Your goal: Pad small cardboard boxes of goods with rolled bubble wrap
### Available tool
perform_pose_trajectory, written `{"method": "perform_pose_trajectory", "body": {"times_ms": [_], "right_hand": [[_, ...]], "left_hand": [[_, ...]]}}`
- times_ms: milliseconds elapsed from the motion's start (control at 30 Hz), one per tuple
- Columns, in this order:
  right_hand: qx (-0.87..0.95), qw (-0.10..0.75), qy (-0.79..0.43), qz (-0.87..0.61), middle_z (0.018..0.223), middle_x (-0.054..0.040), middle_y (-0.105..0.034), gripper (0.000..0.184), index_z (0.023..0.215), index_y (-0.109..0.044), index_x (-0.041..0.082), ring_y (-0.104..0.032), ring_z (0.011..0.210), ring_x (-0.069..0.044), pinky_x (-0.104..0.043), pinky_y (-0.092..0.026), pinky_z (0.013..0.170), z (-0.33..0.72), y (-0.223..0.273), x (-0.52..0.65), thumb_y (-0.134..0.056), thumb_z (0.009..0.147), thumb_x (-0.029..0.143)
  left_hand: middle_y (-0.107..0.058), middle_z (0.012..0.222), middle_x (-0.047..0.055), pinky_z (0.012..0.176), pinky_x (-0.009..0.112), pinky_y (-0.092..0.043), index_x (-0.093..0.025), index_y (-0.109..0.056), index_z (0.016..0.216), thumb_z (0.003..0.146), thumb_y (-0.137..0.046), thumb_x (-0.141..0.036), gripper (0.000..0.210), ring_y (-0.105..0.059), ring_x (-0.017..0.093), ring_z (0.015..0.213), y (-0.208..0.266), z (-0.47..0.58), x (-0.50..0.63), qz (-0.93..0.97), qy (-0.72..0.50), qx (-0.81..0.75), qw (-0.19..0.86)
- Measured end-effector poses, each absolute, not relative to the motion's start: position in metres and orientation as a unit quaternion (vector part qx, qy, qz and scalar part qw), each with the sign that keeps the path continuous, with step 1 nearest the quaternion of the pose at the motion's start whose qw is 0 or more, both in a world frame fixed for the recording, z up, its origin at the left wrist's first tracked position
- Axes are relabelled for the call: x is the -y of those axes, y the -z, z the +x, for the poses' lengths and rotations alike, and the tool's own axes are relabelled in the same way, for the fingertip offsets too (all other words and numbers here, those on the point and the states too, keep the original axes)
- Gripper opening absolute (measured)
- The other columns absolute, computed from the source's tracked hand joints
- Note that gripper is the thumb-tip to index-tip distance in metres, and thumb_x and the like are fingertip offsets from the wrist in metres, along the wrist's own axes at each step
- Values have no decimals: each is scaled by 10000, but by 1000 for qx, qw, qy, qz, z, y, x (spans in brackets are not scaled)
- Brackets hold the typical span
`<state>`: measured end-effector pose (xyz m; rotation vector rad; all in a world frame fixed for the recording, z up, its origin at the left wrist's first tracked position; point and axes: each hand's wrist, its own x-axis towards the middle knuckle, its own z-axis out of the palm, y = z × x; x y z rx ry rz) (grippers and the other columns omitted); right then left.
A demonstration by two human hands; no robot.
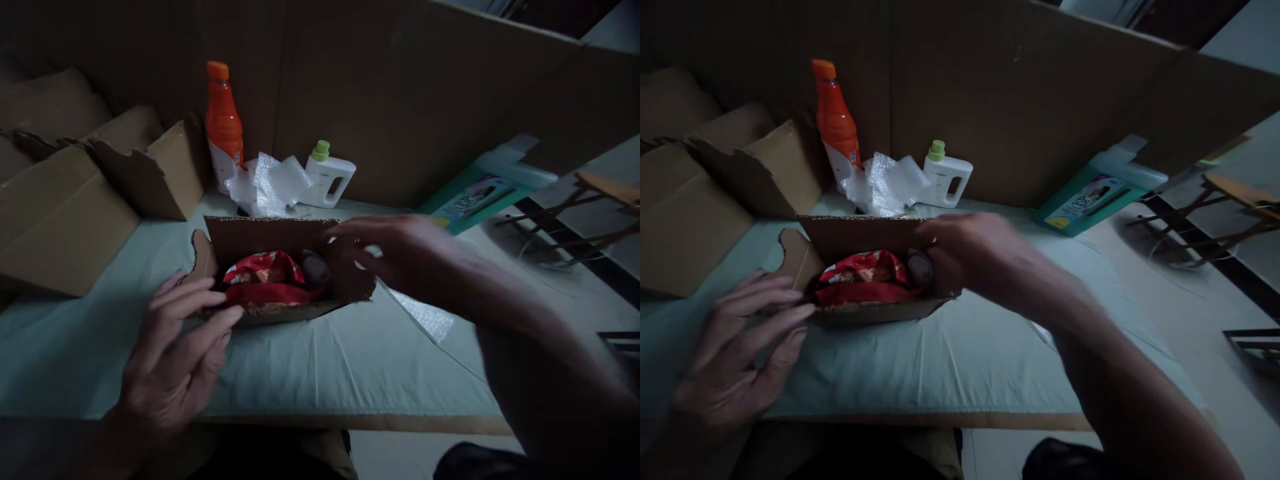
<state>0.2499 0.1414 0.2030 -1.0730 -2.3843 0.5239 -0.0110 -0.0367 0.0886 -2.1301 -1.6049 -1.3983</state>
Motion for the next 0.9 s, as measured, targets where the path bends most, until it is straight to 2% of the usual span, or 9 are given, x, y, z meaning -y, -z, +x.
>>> {"method": "perform_pose_trajectory", "body": {"times_ms": [100,200,300,367,433,533,700,767,900], "right_hand": [[826,267,-18,-496,800,-36,-762,221,985,-781,279,-647,611,-193,-341,-482,603,330,-196,-146,-617,919,410],[757,146,-68,-633,865,-96,-781,172,936,-751,247,-669,644,-232,-384,-511,648,392,-133,-166,-671,862,381],[749,108,-60,-651,930,-162,-774,194,859,-730,195,-691,767,-285,-398,-515,711,421,-58,-181,-800,709,295],[764,134,-23,-631,824,-132,-747,110,754,-696,208,-671,745,-265,-378,-486,709,427,-27,-185,-752,765,302],[785,177,4,-594,672,-78,-677,262,643,-634,240,-609,654,-223,-357,-447,676,427,-16,-188,-661,871,368],[800,236,16,-551,624,-50,-620,403,612,-593,251,-558,645,-204,-357,-439,699,407,-32,-201,-558,961,447],[815,306,17,-492,972,-88,-721,246,893,-700,152,-625,994,-228,-459,-436,1019,294,-102,-245,-574,1009,329],[837,304,-16,-454,1034,-62,-738,157,955,-712,131,-643,1048,-197,-411,-444,1066,239,-129,-260,-647,977,272],[847,330,-215,-356,1355,-8,-669,438,1373,-579,135,-596,1241,-107,-250,-437,1087,195,-151,-259,-569,993,354]], "left_hand": [[-556,1447,27,1208,605,-433,-390,-581,1419,831,-749,-208,638,-581,324,1328,-74,-9,46,-601,546,581,56],[-471,1560,41,1227,629,-406,-372,-492,1503,837,-760,-276,725,-495,358,1427,-59,-5,54,-506,608,611,38],[-415,1622,68,1235,661,-366,-342,-416,1557,815,-780,-298,828,-407,380,1496,-48,-1,61,-473,614,631,29],[-416,1628,78,1245,656,-341,-330,-407,1566,796,-794,-280,863,-404,376,1500,-42,0,66,-468,615,634,21],[-452,1606,82,1254,632,-328,-327,-419,1560,787,-800,-273,864,-428,363,1485,-35,-1,70,-461,617,638,0],[-487,1575,86,1238,587,-361,-329,-435,1537,772,-817,-309,855,-478,346,1442,-19,-5,72,-431,616,657,-51],[-617,1382,100,1186,541,-423,-272,-541,1364,743,-833,-440,707,-587,326,1298,1,-3,61,-381,582,702,-152],[-626,1347,102,1186,538,-417,-261,-554,1318,758,-817,-465,652,-590,320,1286,3,3,54,-384,563,708,-185],[-606,1365,98,1162,505,-445,-272,-544,1330,836,-756,-434,562,-589,292,1294,5,14,47,-376,552,708,-229]]}}
